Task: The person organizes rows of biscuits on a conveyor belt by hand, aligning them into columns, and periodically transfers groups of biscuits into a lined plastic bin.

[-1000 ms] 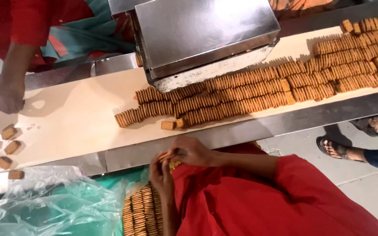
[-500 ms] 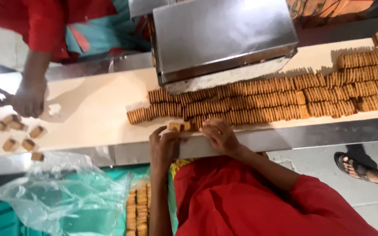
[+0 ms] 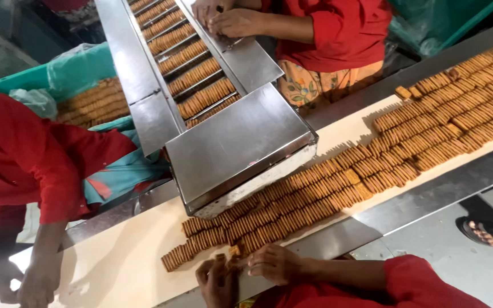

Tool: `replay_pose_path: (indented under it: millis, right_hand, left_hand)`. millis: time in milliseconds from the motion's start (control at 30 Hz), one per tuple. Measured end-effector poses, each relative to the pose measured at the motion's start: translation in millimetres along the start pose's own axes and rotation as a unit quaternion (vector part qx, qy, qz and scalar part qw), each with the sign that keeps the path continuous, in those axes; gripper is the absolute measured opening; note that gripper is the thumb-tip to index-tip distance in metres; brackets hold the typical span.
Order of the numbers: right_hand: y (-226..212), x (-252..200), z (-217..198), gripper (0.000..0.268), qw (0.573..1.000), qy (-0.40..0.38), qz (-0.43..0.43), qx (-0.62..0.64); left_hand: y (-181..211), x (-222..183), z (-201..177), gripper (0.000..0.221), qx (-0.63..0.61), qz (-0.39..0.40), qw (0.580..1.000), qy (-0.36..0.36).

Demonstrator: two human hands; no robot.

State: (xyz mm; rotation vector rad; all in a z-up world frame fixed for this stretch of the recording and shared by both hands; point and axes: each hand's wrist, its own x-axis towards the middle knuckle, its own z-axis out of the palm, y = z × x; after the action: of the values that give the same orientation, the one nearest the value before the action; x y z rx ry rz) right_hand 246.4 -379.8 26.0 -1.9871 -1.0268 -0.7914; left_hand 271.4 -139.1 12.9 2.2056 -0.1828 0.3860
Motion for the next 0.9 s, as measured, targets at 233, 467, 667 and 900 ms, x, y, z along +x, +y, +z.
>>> replay_pose_path:
  millis: [233, 467, 667, 900]
  right_hand:
    - [2.1, -8.0, 7.9, 0.028, 0.999, -0.006, 0.041, 0.028]
    - [3.0, -9.2, 7.5, 0.03, 0.997, -0.01, 0.055, 0.053]
    - [4.2, -10.0, 9.3, 0.03, 0.996, -0.018, 0.066, 0.053]
    - [2.1, -9.2, 8.0, 0.026, 0.996, -0.021, 0.074, 0.042]
  left_hand:
    - [1.5, 1.9, -4.6, 0.057, 0.045, -0.003, 0.998, -0.033]
    - [-1.2, 13.0, -10.0, 0.046, 0.099, -0.091, 0.988, -0.078]
    - [19.9, 28.3, -18.4, 0.052, 0.02, 0.108, 0.988, -0.113]
    - [32.3, 36.0, -7.7, 0.047, -0.019, 0.081, 0.979, -0.188]
